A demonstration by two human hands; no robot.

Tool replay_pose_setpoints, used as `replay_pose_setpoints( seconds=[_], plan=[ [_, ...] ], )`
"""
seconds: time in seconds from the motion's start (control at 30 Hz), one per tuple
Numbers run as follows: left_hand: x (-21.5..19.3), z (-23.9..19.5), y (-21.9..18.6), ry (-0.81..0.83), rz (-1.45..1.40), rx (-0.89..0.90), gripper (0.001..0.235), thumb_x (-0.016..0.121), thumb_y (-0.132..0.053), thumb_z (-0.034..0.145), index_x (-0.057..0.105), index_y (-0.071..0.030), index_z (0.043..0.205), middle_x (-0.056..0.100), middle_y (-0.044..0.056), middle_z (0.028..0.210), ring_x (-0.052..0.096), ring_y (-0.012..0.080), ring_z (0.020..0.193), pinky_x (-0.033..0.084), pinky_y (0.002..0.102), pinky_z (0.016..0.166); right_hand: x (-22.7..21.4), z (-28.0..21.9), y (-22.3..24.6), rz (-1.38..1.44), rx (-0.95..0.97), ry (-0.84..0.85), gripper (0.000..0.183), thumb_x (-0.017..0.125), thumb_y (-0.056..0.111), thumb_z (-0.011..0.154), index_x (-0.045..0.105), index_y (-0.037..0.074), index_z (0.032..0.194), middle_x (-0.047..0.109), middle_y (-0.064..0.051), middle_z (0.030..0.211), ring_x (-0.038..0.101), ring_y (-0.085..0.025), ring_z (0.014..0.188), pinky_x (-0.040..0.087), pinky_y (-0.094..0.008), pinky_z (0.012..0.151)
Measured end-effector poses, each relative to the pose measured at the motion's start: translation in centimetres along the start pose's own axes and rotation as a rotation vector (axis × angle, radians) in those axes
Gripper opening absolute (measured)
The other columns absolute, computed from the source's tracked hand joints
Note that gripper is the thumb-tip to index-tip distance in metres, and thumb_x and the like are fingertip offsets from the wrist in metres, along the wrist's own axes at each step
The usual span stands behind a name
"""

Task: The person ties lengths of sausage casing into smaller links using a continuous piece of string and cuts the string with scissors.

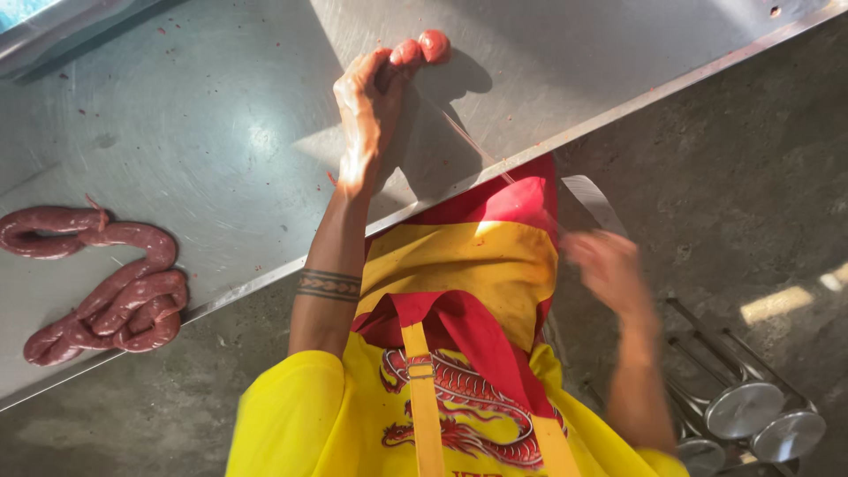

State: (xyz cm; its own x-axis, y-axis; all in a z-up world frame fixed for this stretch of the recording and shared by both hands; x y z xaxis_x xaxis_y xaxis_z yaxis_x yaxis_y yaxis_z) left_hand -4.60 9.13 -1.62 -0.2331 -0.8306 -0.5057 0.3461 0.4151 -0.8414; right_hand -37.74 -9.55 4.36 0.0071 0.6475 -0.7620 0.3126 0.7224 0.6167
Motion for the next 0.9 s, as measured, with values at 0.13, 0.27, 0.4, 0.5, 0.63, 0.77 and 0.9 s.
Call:
replay_pose_setpoints(
  seconds=[0.13,0.27,0.4,0.5,0.63,0.77,0.9],
  plan=[
    [-0.8,-0.6,-3.9,0.147,0.011,0.145,0.031,0.072,-0.003,0.090,0.072,-0.007,0.121,0.062,0.014,0.096,0.065,0.0297,0.088,0.054,0.039,0.078,-3.9,-13.1,-7.6,0.075,0.298,-0.026,0.017,0.057,0.009,0.101,0.071,0.011,0.110,0.074,-0.001,0.090,0.067,-0.015,0.084,0.054,-0.037,0.071],
    [1.6,-2.1,-5.1,0.366,0.429,0.533,0.022,0.075,-0.015,0.090,0.076,-0.026,0.109,0.055,0.007,0.103,0.056,0.0281,0.102,0.048,0.042,0.086,4.7,-17.7,-19.2,0.700,0.595,0.307,0.015,0.058,0.006,0.094,0.072,0.003,0.097,0.063,-0.009,0.077,0.053,-0.018,0.065,0.044,-0.038,0.058],
    [1.7,-1.1,-2.9,0.288,0.430,0.507,0.020,0.077,-0.021,0.085,0.075,-0.033,0.101,0.056,0.006,0.103,0.056,0.0280,0.105,0.047,0.042,0.090,4.8,-14.6,-25.2,1.473,0.607,-0.406,0.039,0.047,-0.003,0.072,0.070,0.011,0.100,0.065,-0.009,0.081,0.060,-0.026,0.068,0.050,-0.038,0.067],
    [0.9,-3.9,-2.8,0.393,0.459,0.576,0.043,0.077,-0.020,0.077,0.072,-0.033,0.118,0.057,0.011,0.108,0.055,0.0332,0.103,0.045,0.044,0.084,-2.5,-5.3,-24.3,1.971,0.042,-0.811,0.090,0.050,-0.002,0.092,0.012,0.035,0.165,0.046,-0.028,0.166,0.073,-0.026,0.104,0.039,-0.021,0.038],
    [-0.8,-3.7,-1.5,0.352,0.203,0.397,0.086,0.078,-0.010,0.082,0.040,-0.019,0.159,0.058,0.016,0.127,0.055,0.0355,0.112,0.046,0.046,0.098,-2.0,15.1,-17.9,0.865,0.590,-0.177,0.075,0.086,0.014,0.086,0.060,0.012,0.157,0.052,0.004,0.078,0.043,-0.004,0.056,0.029,-0.020,0.046],
    [-1.1,-4.2,1.6,0.204,0.008,0.245,0.078,0.077,-0.005,0.095,0.034,-0.010,0.160,0.064,0.012,0.120,0.061,0.0320,0.107,0.052,0.042,0.096,10.6,25.9,5.3,-0.443,0.069,0.088,0.015,0.078,0.017,0.088,0.074,0.014,0.102,0.076,-0.016,0.102,0.073,-0.036,0.095,0.057,-0.048,0.081],
    [-1.3,-4.5,3.3,0.041,0.064,0.151,0.058,0.071,-0.001,0.095,0.051,-0.014,0.149,0.065,0.015,0.120,0.067,0.0308,0.107,0.058,0.039,0.089,12.9,16.7,16.6,-0.244,-0.162,-0.058,0.105,0.081,0.018,0.066,0.032,0.008,0.159,0.062,-0.028,0.127,0.067,-0.044,0.101,0.057,-0.048,0.079]
  ],
)
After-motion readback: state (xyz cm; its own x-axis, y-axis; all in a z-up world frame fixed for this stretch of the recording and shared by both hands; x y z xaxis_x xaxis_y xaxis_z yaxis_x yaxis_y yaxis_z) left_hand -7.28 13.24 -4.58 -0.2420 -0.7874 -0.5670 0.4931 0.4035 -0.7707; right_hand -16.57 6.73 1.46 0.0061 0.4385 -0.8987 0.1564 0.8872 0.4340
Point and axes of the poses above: each hand's wrist, its own z-axis towards the middle knuckle, its own x-axis out of the palm, y = z × x, the point moved 9 cm from there along z, towards the middle knuckle
